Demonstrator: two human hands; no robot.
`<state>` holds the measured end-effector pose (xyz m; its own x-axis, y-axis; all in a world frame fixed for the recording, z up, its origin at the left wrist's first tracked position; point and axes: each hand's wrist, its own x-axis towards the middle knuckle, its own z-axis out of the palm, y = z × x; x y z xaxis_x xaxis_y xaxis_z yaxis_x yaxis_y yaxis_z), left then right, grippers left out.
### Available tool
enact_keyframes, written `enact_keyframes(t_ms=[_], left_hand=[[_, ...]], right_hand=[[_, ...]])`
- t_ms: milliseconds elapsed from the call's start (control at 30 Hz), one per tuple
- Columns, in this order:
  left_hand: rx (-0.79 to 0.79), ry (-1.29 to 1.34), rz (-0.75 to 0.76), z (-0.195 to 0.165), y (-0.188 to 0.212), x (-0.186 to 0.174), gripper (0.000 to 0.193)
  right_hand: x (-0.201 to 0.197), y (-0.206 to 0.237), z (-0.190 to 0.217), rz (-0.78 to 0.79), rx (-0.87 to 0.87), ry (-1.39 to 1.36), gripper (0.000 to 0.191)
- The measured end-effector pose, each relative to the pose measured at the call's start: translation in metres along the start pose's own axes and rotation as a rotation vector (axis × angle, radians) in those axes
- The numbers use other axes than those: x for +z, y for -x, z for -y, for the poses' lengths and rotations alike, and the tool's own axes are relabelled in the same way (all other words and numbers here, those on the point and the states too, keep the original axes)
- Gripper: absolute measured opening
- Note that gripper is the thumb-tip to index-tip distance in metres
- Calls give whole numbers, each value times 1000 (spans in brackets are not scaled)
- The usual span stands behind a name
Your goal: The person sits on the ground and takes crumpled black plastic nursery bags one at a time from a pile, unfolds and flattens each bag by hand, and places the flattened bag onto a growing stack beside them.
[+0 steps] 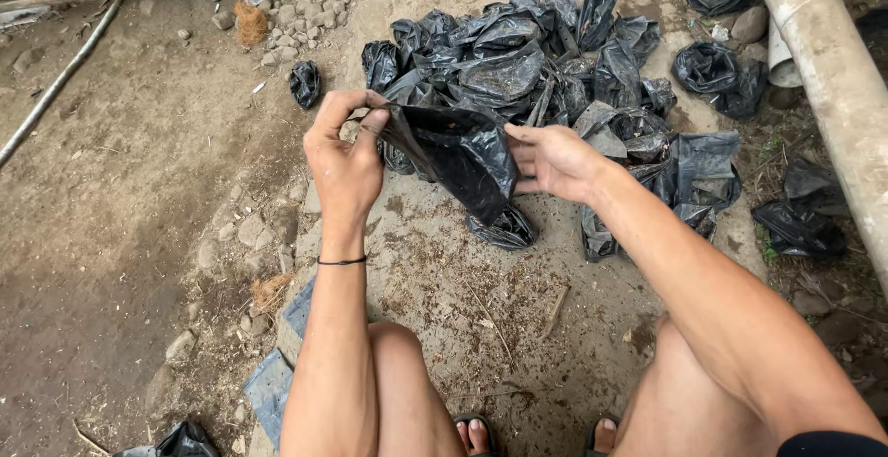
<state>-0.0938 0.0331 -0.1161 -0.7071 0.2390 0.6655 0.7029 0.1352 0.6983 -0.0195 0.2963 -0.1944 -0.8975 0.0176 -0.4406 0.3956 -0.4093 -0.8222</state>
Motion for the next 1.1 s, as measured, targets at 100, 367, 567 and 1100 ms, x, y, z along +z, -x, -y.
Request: enact_keyframes(t_ms=[100,367,567,1100], left_hand=[[-25,38,-28,6,2,-2,15],[-78,58,-96,12,1,0,13],[-121,31,-136,11,0,-1,11],[125,-253,16,-34,2,18,15]], right_hand=[[-6,-4,1,34,-132,-137,21],[-9,-3,9,-32,-170,-190,23],[-2,9,13,-160,-194,346,50],[14,-10,-35,19,-428,1421,24]])
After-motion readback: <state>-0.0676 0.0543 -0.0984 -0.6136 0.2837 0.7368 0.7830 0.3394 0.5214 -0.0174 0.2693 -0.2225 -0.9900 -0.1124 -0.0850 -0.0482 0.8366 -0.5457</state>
